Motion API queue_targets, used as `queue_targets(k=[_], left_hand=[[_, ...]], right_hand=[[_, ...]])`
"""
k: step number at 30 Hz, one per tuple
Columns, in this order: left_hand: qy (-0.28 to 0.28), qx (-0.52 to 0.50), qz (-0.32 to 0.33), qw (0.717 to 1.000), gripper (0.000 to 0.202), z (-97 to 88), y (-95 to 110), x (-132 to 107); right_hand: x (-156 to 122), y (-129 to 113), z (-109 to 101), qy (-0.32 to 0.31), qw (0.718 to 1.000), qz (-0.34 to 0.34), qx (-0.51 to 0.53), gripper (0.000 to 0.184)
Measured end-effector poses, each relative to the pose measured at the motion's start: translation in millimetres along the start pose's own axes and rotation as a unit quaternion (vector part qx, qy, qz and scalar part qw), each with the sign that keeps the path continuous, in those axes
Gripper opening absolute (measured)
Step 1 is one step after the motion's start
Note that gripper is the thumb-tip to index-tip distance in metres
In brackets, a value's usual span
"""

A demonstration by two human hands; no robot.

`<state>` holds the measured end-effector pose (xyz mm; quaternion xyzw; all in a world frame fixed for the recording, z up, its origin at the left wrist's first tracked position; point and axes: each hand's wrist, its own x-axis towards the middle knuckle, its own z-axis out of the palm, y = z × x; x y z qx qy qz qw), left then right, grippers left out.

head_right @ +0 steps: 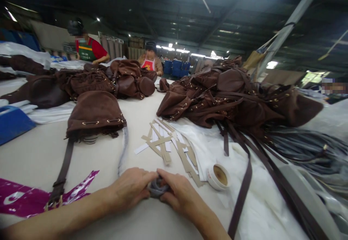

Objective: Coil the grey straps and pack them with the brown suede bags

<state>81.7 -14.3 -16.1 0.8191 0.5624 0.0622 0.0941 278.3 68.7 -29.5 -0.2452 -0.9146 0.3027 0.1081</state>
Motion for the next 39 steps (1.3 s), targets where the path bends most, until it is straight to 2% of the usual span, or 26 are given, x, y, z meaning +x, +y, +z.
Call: queue_targets(k=[3, 7, 9, 13, 16, 19, 22, 24, 27, 31, 35, 37, 39], left_hand=[[0.010, 0.055, 0.080, 0.995, 0.019, -5.3, -14, 3], [0.041, 0.085, 0.155, 0.984, 0.012, -5.2, -20, 11], [0.050, 0.079, 0.136, 0.986, 0.009, 3.9, -10, 12], [0.073, 0.037, 0.008, 0.997, 0.008, 30.0, 18, 5], [0.069, 0.002, -0.020, 0.997, 0.013, 34.8, 23, -3], [0.056, -0.003, -0.005, 0.998, 0.018, 22.8, 7, -10], [0.053, 0.044, 0.079, 0.994, 0.021, 8.0, -17, -13], [0.064, 0.079, 0.135, 0.986, 0.015, 2.4, -29, -11], [0.091, 0.116, 0.165, 0.975, 0.007, 2.7, -35, -2], [0.142, 0.136, 0.147, 0.969, 0.007, 18.4, -24, 6], [0.191, 0.134, 0.085, 0.969, 0.008, 40.5, -9, 6], [0.193, 0.134, 0.064, 0.970, 0.009, 43.7, -9, 4], [0.175, 0.121, 0.081, 0.974, 0.011, 37.6, -18, 1]], right_hand=[[2, -2, -6, -0.018, 1.000, -0.015, -0.003, 0.061], [5, -3, -14, -0.037, 0.999, -0.036, -0.001, 0.060], [4, -7, -13, -0.038, 0.998, -0.042, -0.017, 0.062], [1, -15, 2, -0.022, 0.998, -0.013, -0.060, 0.081], [1, -13, 13, -0.027, 0.998, -0.002, -0.060, 0.078], [0, -6, 16, -0.025, 0.997, -0.048, -0.050, 0.066], [-1, -1, 12, -0.026, 0.995, -0.082, -0.058, 0.057], [0, 0, 8, -0.032, 0.993, -0.100, -0.052, 0.054], [4, 1, 1, -0.032, 0.993, -0.108, -0.044, 0.053], [10, 11, 4, -0.025, 0.992, -0.097, -0.073, 0.067], [13, 30, 32, 0.004, 0.990, -0.071, -0.118, 0.086], [16, 38, 45, 0.016, 0.989, -0.071, -0.128, 0.086], [19, 42, 50, 0.010, 0.987, -0.101, -0.126, 0.085]])
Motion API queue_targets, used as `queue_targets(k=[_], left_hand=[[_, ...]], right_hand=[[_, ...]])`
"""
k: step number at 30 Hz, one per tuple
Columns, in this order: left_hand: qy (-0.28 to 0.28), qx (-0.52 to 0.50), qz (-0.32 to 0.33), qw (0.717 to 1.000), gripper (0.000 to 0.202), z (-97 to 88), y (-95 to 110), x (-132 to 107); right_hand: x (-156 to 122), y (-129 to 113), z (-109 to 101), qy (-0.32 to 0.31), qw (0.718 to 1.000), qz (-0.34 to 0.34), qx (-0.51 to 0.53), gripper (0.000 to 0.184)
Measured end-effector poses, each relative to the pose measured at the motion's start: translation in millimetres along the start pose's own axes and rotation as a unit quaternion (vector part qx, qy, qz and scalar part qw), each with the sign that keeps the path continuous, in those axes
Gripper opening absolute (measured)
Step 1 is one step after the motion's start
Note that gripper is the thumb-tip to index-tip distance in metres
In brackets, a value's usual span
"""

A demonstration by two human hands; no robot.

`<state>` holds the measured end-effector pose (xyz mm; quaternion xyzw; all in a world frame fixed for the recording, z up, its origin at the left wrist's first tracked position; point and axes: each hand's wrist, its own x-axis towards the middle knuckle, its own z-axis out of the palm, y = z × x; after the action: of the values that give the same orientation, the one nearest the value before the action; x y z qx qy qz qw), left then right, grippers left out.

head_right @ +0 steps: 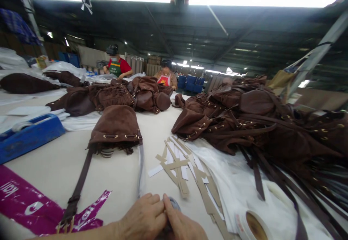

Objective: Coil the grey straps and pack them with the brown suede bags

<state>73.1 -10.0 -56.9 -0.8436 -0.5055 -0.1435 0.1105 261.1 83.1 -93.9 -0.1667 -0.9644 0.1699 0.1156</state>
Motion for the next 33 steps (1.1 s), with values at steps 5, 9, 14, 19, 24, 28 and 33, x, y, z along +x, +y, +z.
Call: queue_targets(k=[5, 9, 14, 19, 24, 28, 33], left_hand=[[-0.057, -0.024, 0.085, 0.994, 0.014, -27.3, -45, 0], [-0.051, 0.009, 0.104, 0.993, 0.005, -34.9, -59, 9], [-0.024, -0.006, 0.062, 0.998, 0.008, -17.6, -39, 13], [0.016, -0.065, -0.092, 0.994, 0.003, -0.7, -10, 5], [-0.012, -0.093, 0.027, 0.995, 0.026, -17.9, -35, 8], [-0.054, -0.129, 0.149, 0.979, 0.023, -34.4, -70, 17], [-0.062, -0.120, 0.131, 0.982, 0.022, -24.5, -72, 16]], right_hand=[[12, -6, -22, 0.010, 0.999, -0.047, 0.013, 0.074], [23, -17, -50, -0.015, 0.998, -0.039, 0.045, 0.060], [28, -32, -56, -0.039, 0.998, 0.017, 0.049, 0.063], [30, -52, -34, -0.009, 0.982, 0.173, 0.071, 0.062], [36, -47, -35, -0.004, 0.977, 0.124, 0.176, 0.033], [41, -36, -52, -0.033, 0.976, 0.091, 0.193, 0.026], [47, -40, -56, -0.052, 0.980, 0.129, 0.141, 0.032]])
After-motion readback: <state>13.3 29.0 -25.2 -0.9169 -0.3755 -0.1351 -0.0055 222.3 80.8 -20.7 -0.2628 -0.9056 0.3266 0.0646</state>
